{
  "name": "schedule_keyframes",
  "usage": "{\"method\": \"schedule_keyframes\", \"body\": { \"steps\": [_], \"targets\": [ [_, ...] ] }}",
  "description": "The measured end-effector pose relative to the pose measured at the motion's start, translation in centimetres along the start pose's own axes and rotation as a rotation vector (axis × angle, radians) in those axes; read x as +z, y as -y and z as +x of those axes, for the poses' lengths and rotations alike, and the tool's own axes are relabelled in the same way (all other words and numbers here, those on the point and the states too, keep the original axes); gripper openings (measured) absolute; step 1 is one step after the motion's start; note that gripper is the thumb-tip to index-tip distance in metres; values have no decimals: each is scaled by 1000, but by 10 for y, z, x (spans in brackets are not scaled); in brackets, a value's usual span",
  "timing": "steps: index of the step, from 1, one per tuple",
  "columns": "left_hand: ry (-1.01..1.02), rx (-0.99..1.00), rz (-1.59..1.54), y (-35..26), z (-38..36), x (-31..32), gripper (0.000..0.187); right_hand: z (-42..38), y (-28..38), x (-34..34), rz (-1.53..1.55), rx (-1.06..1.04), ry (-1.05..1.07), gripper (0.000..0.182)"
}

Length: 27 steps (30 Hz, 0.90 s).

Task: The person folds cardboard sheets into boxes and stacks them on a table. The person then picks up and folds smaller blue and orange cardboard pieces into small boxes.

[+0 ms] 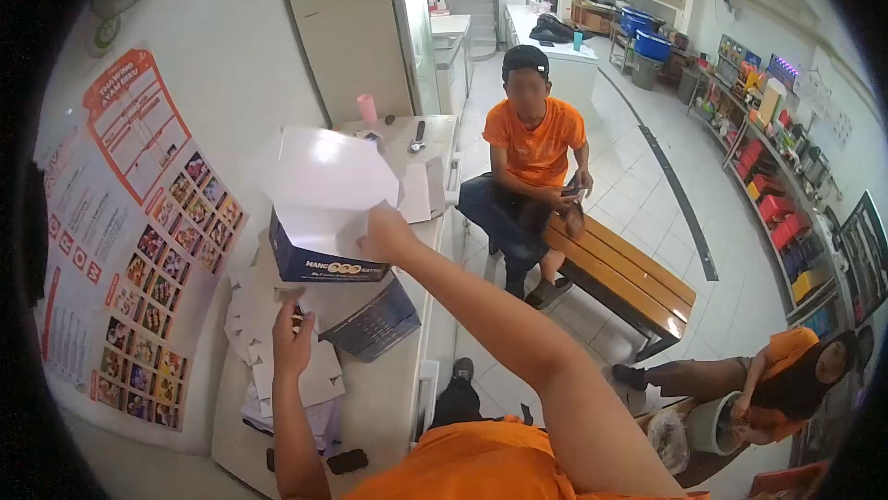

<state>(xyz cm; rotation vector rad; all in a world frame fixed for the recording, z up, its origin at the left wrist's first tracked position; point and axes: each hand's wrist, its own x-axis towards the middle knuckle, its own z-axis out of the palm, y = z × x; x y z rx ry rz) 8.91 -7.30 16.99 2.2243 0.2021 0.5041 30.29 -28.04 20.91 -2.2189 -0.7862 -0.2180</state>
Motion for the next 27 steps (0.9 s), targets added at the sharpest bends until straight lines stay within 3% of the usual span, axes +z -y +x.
{"method": "schedule_keyframes", "body": {
  "steps": [2, 4, 6, 8, 11, 15, 17, 19, 22, 25, 27],
  "targets": [
    [9, -9, -21, 15, 5, -1, 44, -1, 6, -4, -176, -59, 172, 46],
    [17, -24, -52, 13, 9, -4, 41, -3, -3, 6, -210, -68, 151, 40],
    [16, 100, 55, 5, 10, -10, 35, -7, -2, 12, -243, -79, 140, 35],
    [13, 58, 69, 4, 14, -15, 33, -12, 13, 4, -242, 65, 113, 25],
    [10, -23, 89, 9, 19, -15, 31, -13, 17, 3, -383, -117, 163, 23],
    [-11, 2, 129, 11, 18, -17, 47, -7, 8, 9, -295, -72, 176, 22],
    [8, 46, -23, 27, 17, -15, 57, -2, -5, 16, -295, -136, 187, 20],
    [-100, 134, -50, 18, 9, -12, 59, -2, -1, 15, -296, -85, 133, 20],
    [-163, 235, -60, -19, -3, -15, 57, 0, 0, 17, -322, 17, 174, 22],
    [-81, 384, 93, -3, -7, -10, 51, -2, 4, 15, -327, 30, 175, 22],
    [-89, 315, 54, 5, -12, -5, 46, -2, 5, 20, -361, -12, 176, 21]
  ]
}}
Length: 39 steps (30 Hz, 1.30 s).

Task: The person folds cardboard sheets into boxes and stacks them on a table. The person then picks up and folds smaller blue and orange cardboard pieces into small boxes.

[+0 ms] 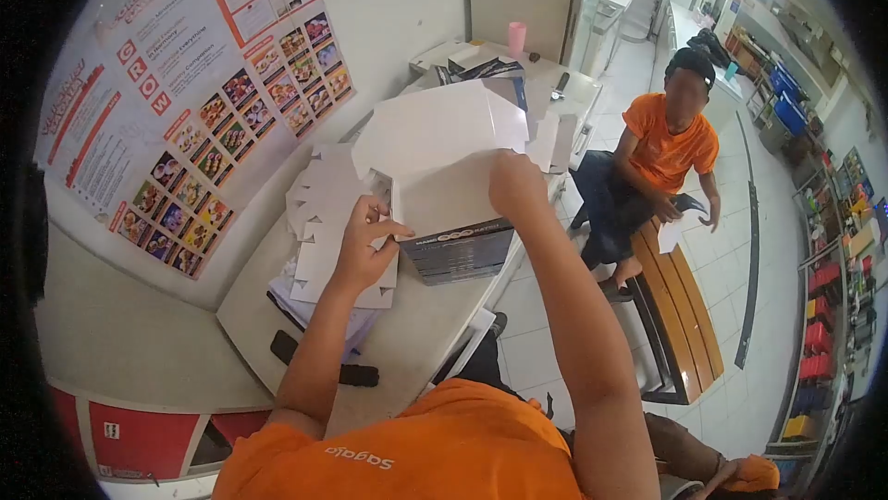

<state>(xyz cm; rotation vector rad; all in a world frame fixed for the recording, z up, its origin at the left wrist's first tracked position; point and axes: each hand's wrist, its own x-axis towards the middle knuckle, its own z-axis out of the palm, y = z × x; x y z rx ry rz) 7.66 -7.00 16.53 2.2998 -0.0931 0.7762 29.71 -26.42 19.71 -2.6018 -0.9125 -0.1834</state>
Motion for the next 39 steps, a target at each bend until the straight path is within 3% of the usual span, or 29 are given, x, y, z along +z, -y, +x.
{"method": "schedule_keyframes", "body": {
  "steps": [2, 5, 7, 8, 10, 11, 12, 14, 16, 18, 22, 26, 29, 31, 32, 34, 35, 37, 38, 39],
  "targets": [
    [-5, -69, -32, 3, -6, 3, 42, 1, 2, 7, -34, -32, -7, 20],
    [-78, -65, 33, -1, -14, 12, 51, -5, 8, 8, -62, -49, -40, 20],
    [-386, -254, -323, 17, -29, 27, 64, -13, 16, -5, -63, 81, 36, 21],
    [-391, -255, -320, 40, -41, 36, 64, -16, 18, -11, -62, 76, 37, 21],
    [-193, -455, 367, 90, -72, 47, 83, -23, 24, -23, -50, 147, 36, 29],
    [-67, -691, 521, 89, -79, 54, 92, -27, 29, -32, -20, 152, -49, 31],
    [-75, -700, 528, 89, -81, 55, 92, -33, 36, -46, 11, 157, -133, 33],
    [128, -841, 717, 90, -87, 59, 94, -66, 57, -108, 425, -136, -221, 26],
    [194, -837, 728, 122, -100, 67, 94, -114, 83, -175, 650, -546, -240, 13],
    [268, -895, 643, 143, -108, 66, 91, -149, 86, -215, 728, -882, -252, 14],
    [291, -853, 594, 133, -103, 64, 89, -196, 68, -247, 722, -1106, -260, 16],
    [415, -909, 805, 97, -79, 74, 91, -228, 44, -258, 679, -1083, -277, 18],
    [410, -770, 824, 154, -97, 74, 76, -243, 33, -243, 738, -1054, -290, 20],
    [439, -525, 464, 205, -109, 49, 48, -253, 20, -221, 789, -987, -283, 21],
    [410, -533, 472, 215, -109, 48, 48, -259, 12, -207, 808, -911, -258, 22],
    [380, -705, 184, 225, -115, 31, 26, -274, -13, -170, 838, -658, -173, 23],
    [344, -727, 195, 210, -112, 23, 26, -284, -29, -149, 817, -514, -84, 27],
    [277, -1154, -125, 162, -96, 16, 19, -306, -51, -127, 824, -197, 157, 23],
    [262, -1160, -120, 170, -102, 12, 19, -315, -57, -113, 830, -211, 163, 23],
    [259, -1135, -60, 187, -108, 14, 16, -324, -62, -99, 853, -95, 188, 21]
  ]
}}
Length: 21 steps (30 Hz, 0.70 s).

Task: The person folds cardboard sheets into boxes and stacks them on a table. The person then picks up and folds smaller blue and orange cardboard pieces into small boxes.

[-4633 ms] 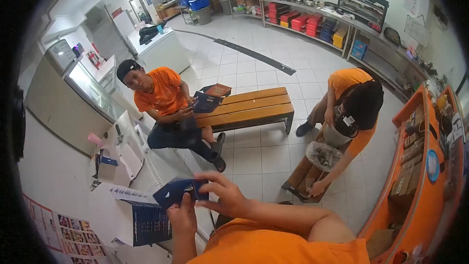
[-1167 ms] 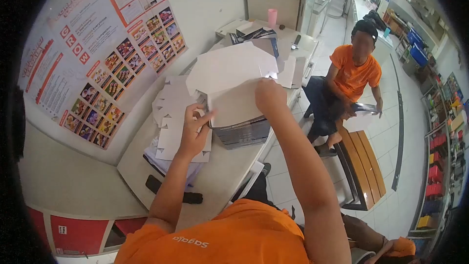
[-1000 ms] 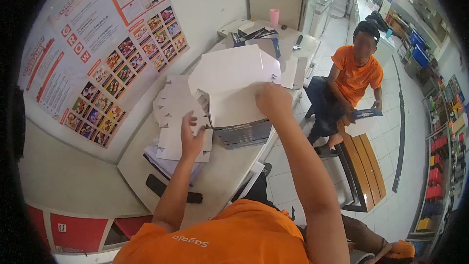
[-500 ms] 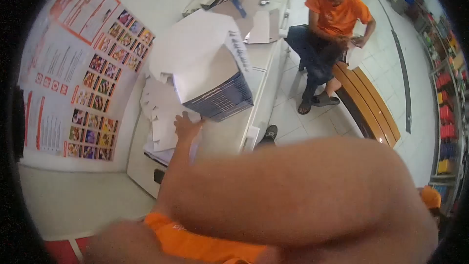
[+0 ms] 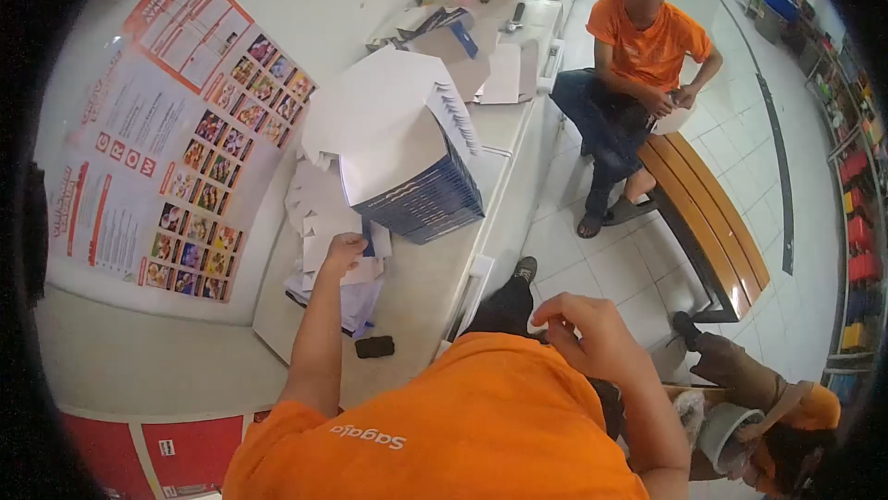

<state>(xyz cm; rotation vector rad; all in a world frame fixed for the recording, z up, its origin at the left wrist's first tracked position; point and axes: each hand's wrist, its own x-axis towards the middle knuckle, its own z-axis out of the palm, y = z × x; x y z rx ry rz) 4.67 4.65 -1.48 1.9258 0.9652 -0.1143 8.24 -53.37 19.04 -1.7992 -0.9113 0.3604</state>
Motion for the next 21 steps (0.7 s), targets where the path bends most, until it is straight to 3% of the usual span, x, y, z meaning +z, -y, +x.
{"method": "schedule_keyframes", "body": {
  "steps": [1, 2, 3, 5, 6, 8, 9, 12, 14, 15, 16, 20, 21],
  "targets": [
    [-28, 22, 49, 3, 9, 4, 14, -4, -9, 4, 29, 113, -30, 19],
    [-170, 68, 56, 9, 15, 10, 12, -7, -14, 4, -24, 123, -5, 17],
    [-172, 71, 52, 7, 14, 11, 12, -8, -16, 5, -27, 121, -5, 17],
    [-304, -44, -44, 1, 13, 7, 20, -11, -18, 6, 2, 135, -74, 17],
    [-345, 44, -22, 22, 32, -10, 30, -13, -20, 5, -1, 131, -77, 17],
    [-717, 507, 594, 53, 55, -55, 35, -18, -23, 1, 23, 171, -117, 17],
    [-808, 297, 493, 39, 44, -78, 39, -20, -24, 0, 18, 177, -127, 17],
    [-703, 270, 225, -54, -68, -130, 46, -29, -28, -5, -3, 200, -141, 18],
    [-667, 423, -100, -106, -132, -144, 45, -28, -31, -1, -8, 196, -216, 21],
    [-643, 505, -248, -137, -168, -138, 45, -22, -28, 3, -82, 54, -310, 24],
    [-606, 583, -395, -165, -203, -126, 45, -17, -23, 5, -126, 1, -298, 37],
    [-369, 720, -851, -244, -288, -19, 52, 34, 54, 4, -357, -602, -255, 60],
    [-295, 805, -885, -241, -286, 16, 58, 46, 59, 10, -366, -597, -275, 60]
  ]
}}
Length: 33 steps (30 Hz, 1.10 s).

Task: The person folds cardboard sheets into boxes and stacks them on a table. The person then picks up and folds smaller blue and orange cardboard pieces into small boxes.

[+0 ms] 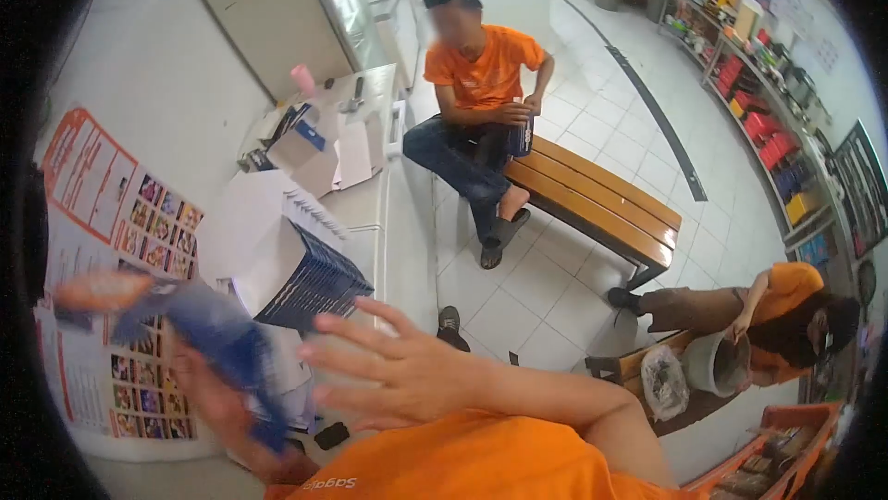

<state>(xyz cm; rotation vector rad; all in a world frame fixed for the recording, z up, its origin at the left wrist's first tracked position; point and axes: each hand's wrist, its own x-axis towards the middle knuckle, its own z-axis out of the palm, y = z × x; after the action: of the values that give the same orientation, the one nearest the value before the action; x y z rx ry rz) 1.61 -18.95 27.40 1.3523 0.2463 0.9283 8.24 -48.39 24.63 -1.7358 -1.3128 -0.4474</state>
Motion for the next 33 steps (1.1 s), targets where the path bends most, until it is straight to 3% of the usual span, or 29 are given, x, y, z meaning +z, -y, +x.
{"method": "schedule_keyframes", "body": {
  "steps": [1, 2, 3, 6, 7, 8, 9, 10, 13, 15, 18, 20, 21, 23, 25, 26, 27, 28, 31, 33],
  "targets": [
    [278, -79, -85, 4, -16, 26, 68, 10, 0, 7, -36, -152, -71, 58],
    [403, -115, -139, 8, -31, 55, 72, 15, 0, 7, -77, -307, -139, 59],
    [455, -227, -273, 11, -45, 78, 65, 13, 1, 3, -100, -303, -151, 59],
    [581, -399, -422, 43, -74, 110, 48, 5, 1, -8, -290, -149, -255, 58],
    [636, -383, -416, 54, -82, 116, 45, -2, -2, -9, -306, -32, -298, 60],
    [729, -201, -289, 63, -89, 123, 46, -9, -6, -11, -322, 88, -344, 62],
    [755, -213, -294, 67, -91, 127, 46, -14, -9, -17, -343, 83, -323, 67],
    [749, -346, -371, 69, -94, 131, 44, -21, -9, -20, -362, 109, -339, 67],
    [772, -613, -490, 92, -88, 136, 40, -43, -11, -29, -377, 87, -129, 68],
    [766, -784, -518, 103, -93, 146, 31, -62, -15, -28, -414, 131, -140, 69],
    [784, -869, -443, 108, -125, 156, 24, -86, -25, -10, -503, 225, -215, 63],
    [690, -889, -381, 97, -151, 162, 19, -93, -31, 5, -612, 435, -473, 56],
    [761, -852, -377, 112, -149, 155, 19, -93, -33, 8, -601, 471, -526, 52],
    [855, -832, -378, 127, -146, 146, 20, -92, -31, 17, -626, 588, -517, 54],
    [804, -866, -460, 124, -146, 147, 16, -91, -33, 32, -629, 726, -501, 62],
    [808, -933, -372, 136, -141, 138, 19, -96, -33, 43, -612, 747, -490, 68],
    [677, -922, -271, 108, -147, 154, 30, -100, -33, 55, -566, 697, -493, 66],
    [776, -788, -157, 113, -145, 151, 45, -108, -31, 56, -531, 651, -495, 65],
    [812, -836, -177, 126, -123, 140, 29, -124, 5, 27, -156, 660, -421, 60],
    [947, -811, -65, 145, -113, 120, 37, -137, 14, 5, -108, 796, -458, 58]
  ]
}}
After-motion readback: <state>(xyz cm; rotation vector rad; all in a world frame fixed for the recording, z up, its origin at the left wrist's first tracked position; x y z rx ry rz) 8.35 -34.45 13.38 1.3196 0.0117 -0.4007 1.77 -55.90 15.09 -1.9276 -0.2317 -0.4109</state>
